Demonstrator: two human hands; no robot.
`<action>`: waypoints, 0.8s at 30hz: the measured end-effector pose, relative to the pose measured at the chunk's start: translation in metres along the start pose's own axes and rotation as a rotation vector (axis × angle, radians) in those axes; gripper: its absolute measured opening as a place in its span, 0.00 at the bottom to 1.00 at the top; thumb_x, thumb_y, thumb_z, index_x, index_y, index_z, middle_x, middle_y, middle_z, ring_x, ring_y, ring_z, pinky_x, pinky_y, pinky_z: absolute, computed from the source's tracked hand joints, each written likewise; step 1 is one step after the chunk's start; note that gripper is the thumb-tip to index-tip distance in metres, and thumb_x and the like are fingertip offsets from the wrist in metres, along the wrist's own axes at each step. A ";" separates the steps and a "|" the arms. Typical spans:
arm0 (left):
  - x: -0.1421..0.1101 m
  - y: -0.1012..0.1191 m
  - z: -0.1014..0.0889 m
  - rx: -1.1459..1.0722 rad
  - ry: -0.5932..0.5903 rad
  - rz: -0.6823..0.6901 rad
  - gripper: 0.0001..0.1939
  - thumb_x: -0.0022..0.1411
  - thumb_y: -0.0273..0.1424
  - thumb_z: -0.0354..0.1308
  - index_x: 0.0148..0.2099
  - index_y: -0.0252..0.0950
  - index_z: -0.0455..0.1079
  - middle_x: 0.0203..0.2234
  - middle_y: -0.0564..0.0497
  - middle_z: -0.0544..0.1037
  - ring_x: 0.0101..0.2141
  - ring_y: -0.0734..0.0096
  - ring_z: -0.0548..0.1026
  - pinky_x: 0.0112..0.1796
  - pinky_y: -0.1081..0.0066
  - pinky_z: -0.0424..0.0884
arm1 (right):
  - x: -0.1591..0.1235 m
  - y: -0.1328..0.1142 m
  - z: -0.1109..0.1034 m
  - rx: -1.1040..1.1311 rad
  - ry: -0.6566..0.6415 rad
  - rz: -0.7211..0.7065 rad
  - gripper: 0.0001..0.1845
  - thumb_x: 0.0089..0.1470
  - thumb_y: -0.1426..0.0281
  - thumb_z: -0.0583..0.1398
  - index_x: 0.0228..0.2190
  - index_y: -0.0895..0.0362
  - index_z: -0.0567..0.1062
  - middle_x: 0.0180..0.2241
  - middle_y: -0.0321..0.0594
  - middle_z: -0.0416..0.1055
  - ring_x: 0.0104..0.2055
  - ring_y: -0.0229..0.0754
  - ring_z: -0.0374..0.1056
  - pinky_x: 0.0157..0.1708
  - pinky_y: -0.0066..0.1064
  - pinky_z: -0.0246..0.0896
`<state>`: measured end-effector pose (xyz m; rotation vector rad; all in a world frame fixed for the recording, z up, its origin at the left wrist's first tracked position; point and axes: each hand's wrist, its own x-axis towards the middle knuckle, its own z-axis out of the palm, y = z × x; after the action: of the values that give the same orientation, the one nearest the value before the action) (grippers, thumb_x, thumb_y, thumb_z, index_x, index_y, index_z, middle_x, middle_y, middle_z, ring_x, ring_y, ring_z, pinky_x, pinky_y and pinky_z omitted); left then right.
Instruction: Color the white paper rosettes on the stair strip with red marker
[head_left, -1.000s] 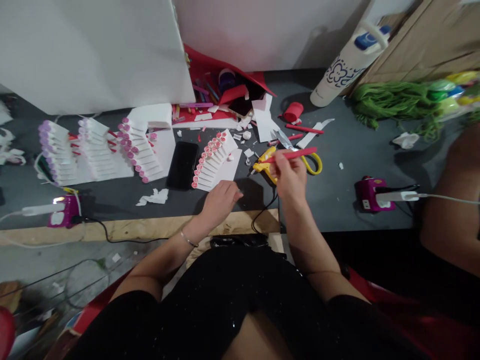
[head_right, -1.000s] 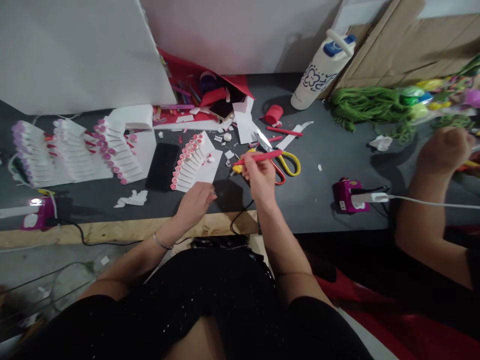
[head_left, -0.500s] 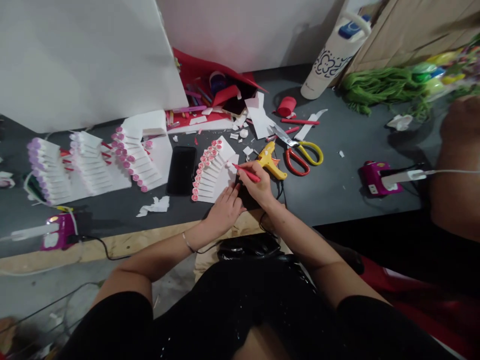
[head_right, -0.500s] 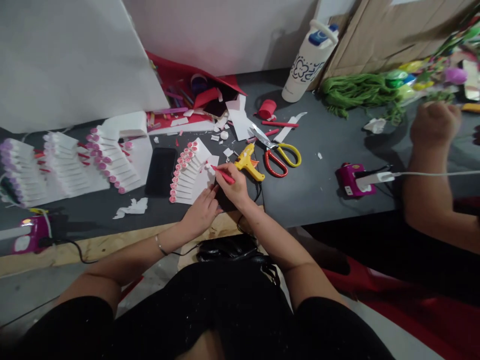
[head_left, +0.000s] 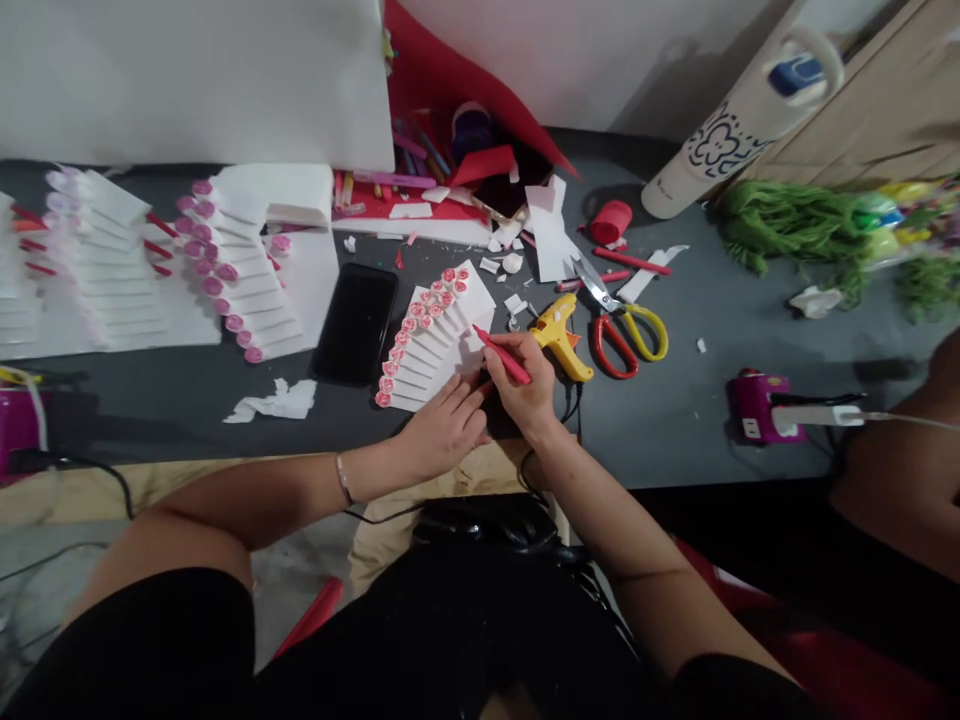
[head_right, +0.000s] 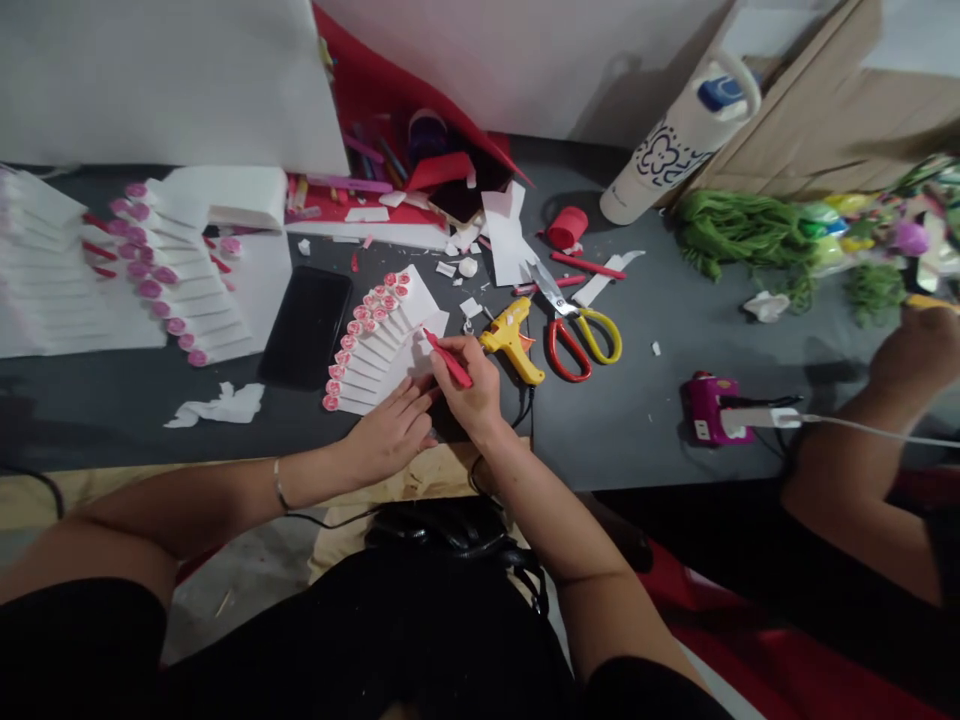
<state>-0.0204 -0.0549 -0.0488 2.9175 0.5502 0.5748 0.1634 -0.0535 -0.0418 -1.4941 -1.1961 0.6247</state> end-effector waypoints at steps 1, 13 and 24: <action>0.001 0.000 -0.001 -0.004 0.002 0.001 0.18 0.80 0.39 0.52 0.47 0.29 0.75 0.62 0.26 0.78 0.67 0.42 0.75 0.66 0.42 0.74 | 0.000 0.000 0.000 -0.004 0.004 -0.003 0.13 0.62 0.56 0.66 0.42 0.51 0.78 0.36 0.37 0.84 0.32 0.36 0.78 0.36 0.30 0.75; 0.003 0.002 -0.006 -0.074 -0.025 -0.009 0.18 0.80 0.38 0.52 0.50 0.29 0.76 0.63 0.28 0.77 0.68 0.41 0.73 0.68 0.39 0.72 | -0.004 -0.006 -0.006 -0.094 0.007 0.007 0.08 0.63 0.60 0.65 0.39 0.50 0.77 0.33 0.34 0.80 0.31 0.36 0.75 0.33 0.32 0.72; 0.003 0.001 -0.006 -0.085 -0.018 -0.014 0.17 0.79 0.39 0.54 0.49 0.30 0.75 0.63 0.31 0.78 0.67 0.44 0.74 0.68 0.41 0.72 | 0.002 -0.005 -0.006 -0.100 0.010 0.004 0.08 0.63 0.59 0.64 0.39 0.49 0.75 0.34 0.35 0.80 0.32 0.37 0.74 0.35 0.34 0.73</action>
<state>-0.0199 -0.0545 -0.0417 2.8342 0.5295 0.5561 0.1674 -0.0549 -0.0353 -1.5821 -1.2323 0.5665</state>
